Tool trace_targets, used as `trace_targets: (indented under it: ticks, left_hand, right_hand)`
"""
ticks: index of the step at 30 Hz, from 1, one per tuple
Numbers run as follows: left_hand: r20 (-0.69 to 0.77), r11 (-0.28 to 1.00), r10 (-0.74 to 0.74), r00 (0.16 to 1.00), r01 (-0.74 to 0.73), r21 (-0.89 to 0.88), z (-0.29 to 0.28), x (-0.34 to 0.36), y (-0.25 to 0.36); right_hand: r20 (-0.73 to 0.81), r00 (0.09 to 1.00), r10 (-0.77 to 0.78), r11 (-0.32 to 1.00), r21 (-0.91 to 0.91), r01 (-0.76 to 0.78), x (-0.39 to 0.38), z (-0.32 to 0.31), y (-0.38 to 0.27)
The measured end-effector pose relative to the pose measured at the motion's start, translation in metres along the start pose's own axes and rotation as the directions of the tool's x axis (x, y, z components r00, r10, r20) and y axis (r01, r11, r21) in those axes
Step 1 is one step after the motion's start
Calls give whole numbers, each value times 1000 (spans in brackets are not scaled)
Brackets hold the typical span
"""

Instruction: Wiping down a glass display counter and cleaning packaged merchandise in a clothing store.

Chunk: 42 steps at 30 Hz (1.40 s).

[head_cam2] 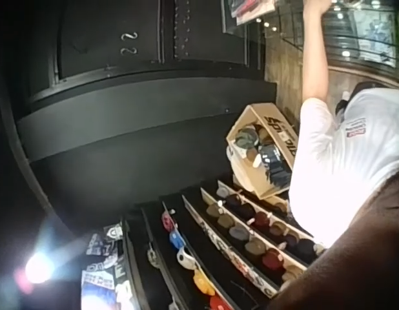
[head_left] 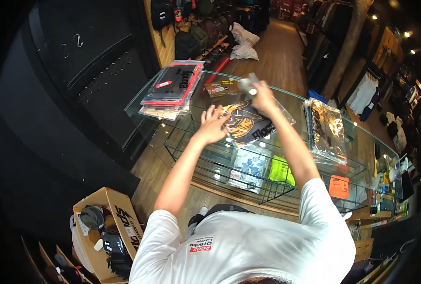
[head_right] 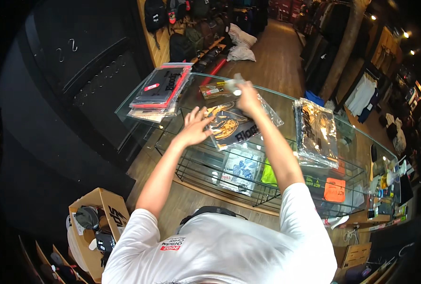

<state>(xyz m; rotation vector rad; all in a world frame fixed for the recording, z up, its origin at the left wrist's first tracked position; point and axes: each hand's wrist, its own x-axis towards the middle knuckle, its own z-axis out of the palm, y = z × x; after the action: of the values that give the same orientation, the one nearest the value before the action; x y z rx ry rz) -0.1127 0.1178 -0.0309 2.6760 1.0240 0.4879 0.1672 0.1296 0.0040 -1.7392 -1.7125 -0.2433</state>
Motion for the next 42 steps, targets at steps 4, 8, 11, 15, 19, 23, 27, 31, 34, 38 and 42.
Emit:
trace_targets:
  ticks: [4,8,11,15,19,23,27,31,34,38,42]
  left_hand:
    - [-20,997,34,999,-33,65,-10,27,-22]
    - [-437,966,-1,899,114,231,-20,50,-2]
    - [-417,991,43,908,15,134,-15,44,-5]
    - [-328,889,323,888,-404,-217,6,34,17]
    - [-46,930,334,942,-337,-148,18,36,22]
    - [19,943,320,947,-317,-101,11,45,16]
    - [-64,862,506,860,-502,67,-6,50,49]
    - [167,832,552,817,-523,-187,10,10,78]
    - [75,830,555,828,-546,-117,-6,-17,105]
    - [63,786,617,785,-610,-101,-12,-33,103]
    - [-250,775,483,839,-543,-324,-53,-23,138]
  right_hand:
    - [235,967,-96,947,320,16,-2,20,-79]
    - [178,984,29,987,152,-57,0,27,-54]
    - [170,974,151,988,-66,-142,-6,-2,-33]
    - [-135,946,293,942,-127,-310,-54,-55,21]
    - [18,956,292,956,-26,-291,-139,-82,-21]
    - [174,949,261,955,97,-280,-197,-141,-71]
    - [-10,956,295,945,155,-290,-234,-222,-69]
    - [-353,874,333,942,72,-329,-274,-279,-10]
    - [-515,748,418,841,-92,-534,-307,-314,45]
    - [-549,716,432,743,-234,-628,-335,-323,116]
    - [-377,795,474,651,-457,-606,-345,-308,168]
